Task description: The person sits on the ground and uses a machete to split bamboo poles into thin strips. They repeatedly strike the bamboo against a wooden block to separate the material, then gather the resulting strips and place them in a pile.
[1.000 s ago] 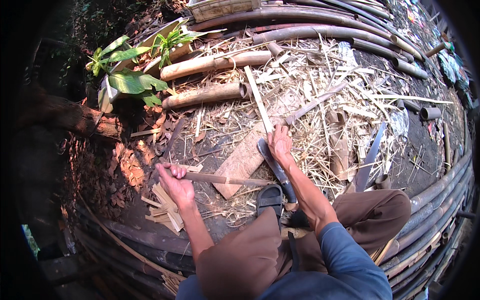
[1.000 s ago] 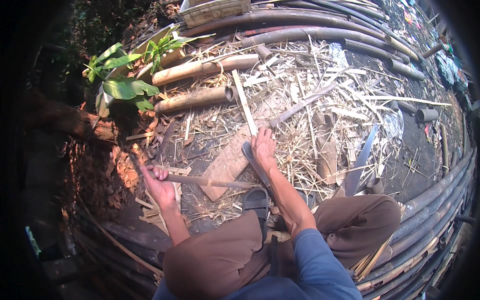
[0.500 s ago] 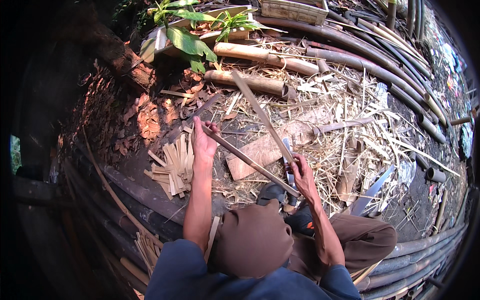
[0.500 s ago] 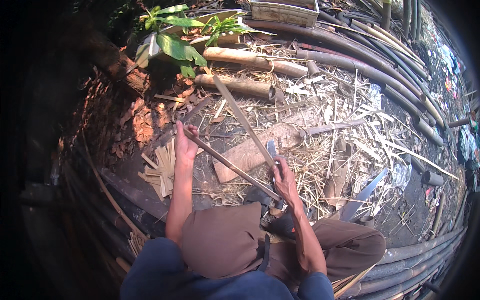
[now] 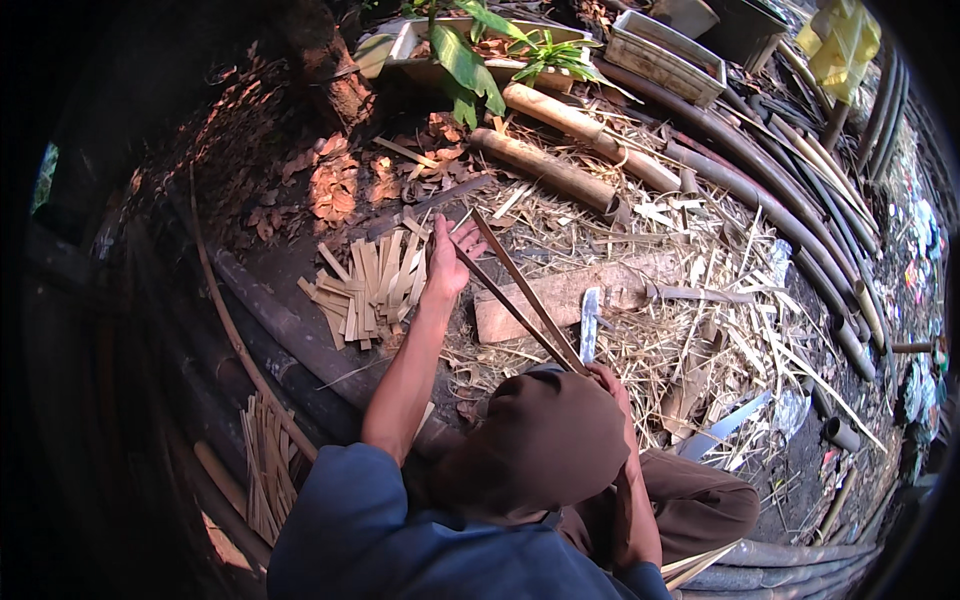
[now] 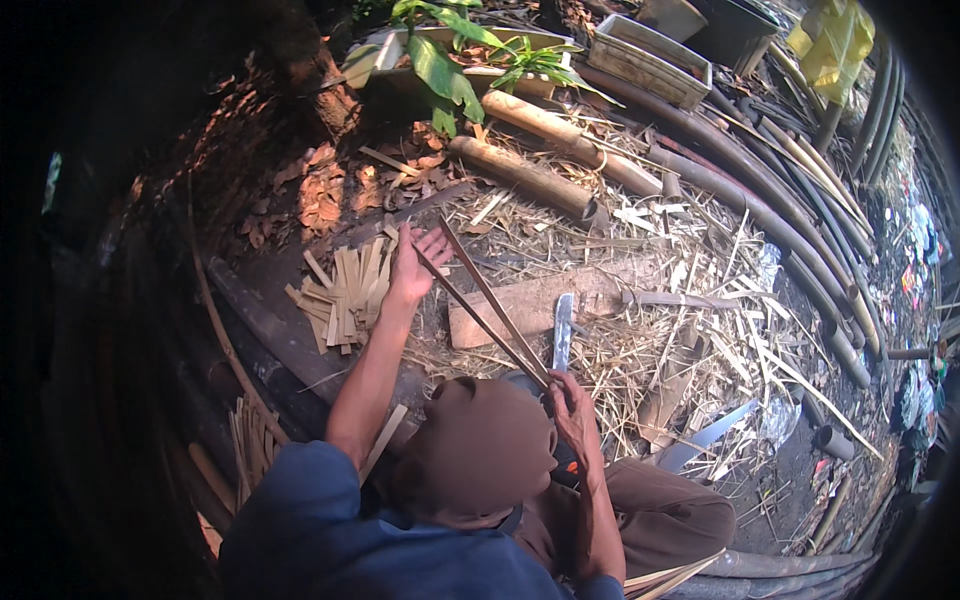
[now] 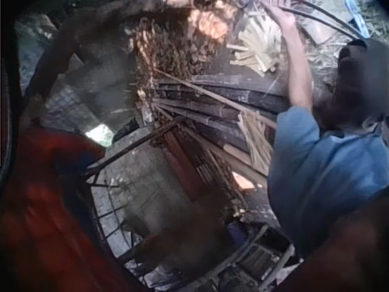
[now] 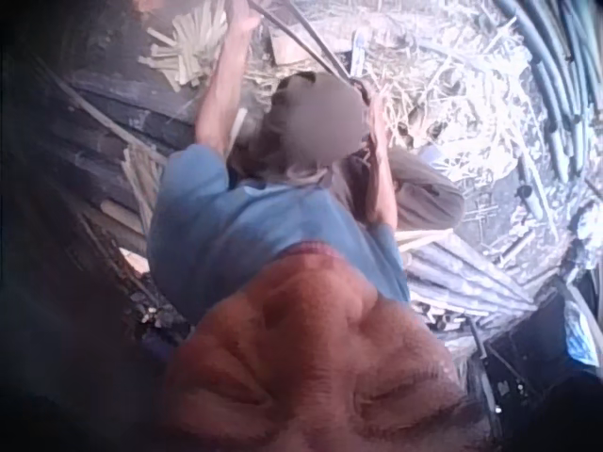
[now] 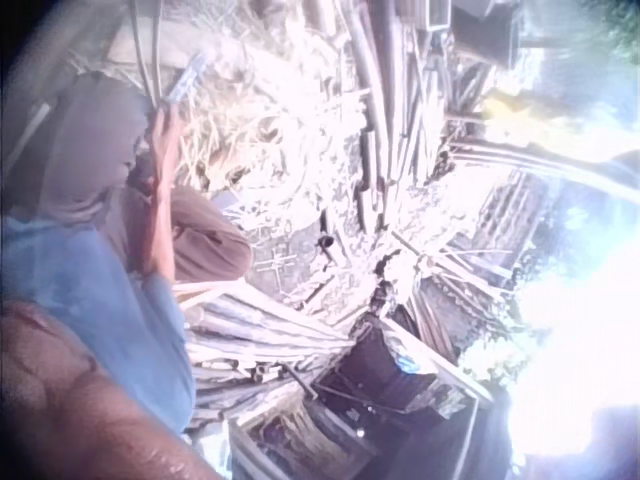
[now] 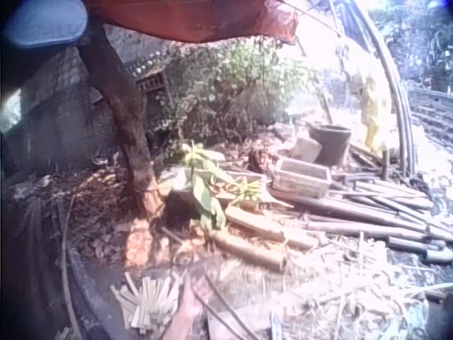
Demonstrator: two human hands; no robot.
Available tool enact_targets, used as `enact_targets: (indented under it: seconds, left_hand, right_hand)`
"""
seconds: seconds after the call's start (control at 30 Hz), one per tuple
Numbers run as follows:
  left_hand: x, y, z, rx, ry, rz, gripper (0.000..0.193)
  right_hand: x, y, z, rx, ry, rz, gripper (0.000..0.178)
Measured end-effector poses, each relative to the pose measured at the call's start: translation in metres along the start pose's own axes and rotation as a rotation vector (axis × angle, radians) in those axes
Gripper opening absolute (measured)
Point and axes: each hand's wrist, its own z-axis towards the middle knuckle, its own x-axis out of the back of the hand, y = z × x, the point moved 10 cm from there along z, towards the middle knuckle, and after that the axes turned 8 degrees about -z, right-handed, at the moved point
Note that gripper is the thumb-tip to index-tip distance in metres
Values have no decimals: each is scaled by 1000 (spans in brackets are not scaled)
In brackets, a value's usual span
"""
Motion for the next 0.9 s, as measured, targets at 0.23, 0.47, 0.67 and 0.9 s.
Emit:
enact_targets:
  seconds: [0.23,0.47,0.67,0.9]
  left_hand:
    - [63,8,8,8,70,-160,30]
    - [16,35,-51,0,73,-374,38]
    - [17,220,-130,-372,-26,55,28]
    - [146,441,-263,-703,423,1331,36]
  right_hand:
    - [-47,9,25,27,-81,52,35]
    - [-77,20,60,65,-91,-204,37]
    - [-84,35,70,72,-87,-339,39]
    - [-79,74,46,-2,-86,-470,41]
